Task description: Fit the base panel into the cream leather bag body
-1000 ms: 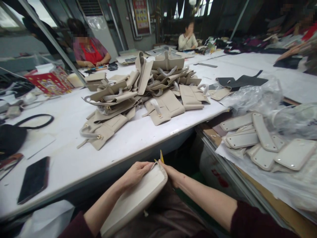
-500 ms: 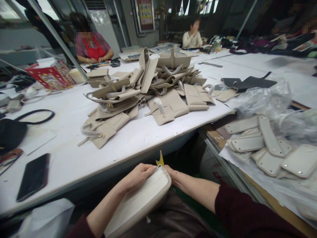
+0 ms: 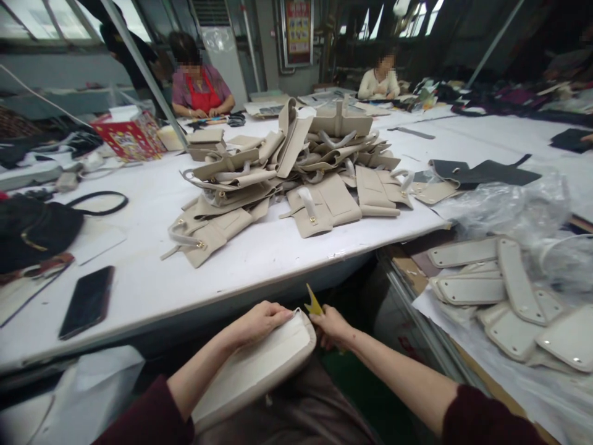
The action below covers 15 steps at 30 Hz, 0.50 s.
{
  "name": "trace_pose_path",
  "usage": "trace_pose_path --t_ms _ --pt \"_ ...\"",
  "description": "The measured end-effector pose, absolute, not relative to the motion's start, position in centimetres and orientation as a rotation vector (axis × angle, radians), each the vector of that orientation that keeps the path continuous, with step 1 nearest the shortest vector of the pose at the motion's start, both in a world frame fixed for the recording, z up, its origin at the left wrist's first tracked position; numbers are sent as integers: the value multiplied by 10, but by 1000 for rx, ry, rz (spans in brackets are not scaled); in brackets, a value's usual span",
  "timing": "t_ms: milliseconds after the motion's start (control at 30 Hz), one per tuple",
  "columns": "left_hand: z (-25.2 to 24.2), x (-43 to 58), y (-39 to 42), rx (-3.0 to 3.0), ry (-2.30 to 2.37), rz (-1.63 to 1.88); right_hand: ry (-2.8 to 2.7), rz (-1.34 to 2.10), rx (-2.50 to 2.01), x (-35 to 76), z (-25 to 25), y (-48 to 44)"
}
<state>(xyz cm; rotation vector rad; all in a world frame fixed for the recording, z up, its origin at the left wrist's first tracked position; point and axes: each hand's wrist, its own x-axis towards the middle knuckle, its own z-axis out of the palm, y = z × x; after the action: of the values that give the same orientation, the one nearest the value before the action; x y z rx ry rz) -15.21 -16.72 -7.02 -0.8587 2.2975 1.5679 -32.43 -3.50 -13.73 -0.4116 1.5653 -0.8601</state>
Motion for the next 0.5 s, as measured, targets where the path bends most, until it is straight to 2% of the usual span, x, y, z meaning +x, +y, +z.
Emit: trace_pose_path --t_ms 133,200,300,500 --pt "-73 -151 -168 -898 2256 1629 1510 -816 -510 -381 -107 -8" --pt "-73 -152 -168 -926 2250 1679 1331 -651 -592 -396 -90 -6" --pt "-70 -155 -168 -1019 2284 1650 1177 -312 -961 -397 -76 -22" --pt "-62 -159 -163 -1132 2285 1612 1594 -218 -1539 -389 -79 -74"
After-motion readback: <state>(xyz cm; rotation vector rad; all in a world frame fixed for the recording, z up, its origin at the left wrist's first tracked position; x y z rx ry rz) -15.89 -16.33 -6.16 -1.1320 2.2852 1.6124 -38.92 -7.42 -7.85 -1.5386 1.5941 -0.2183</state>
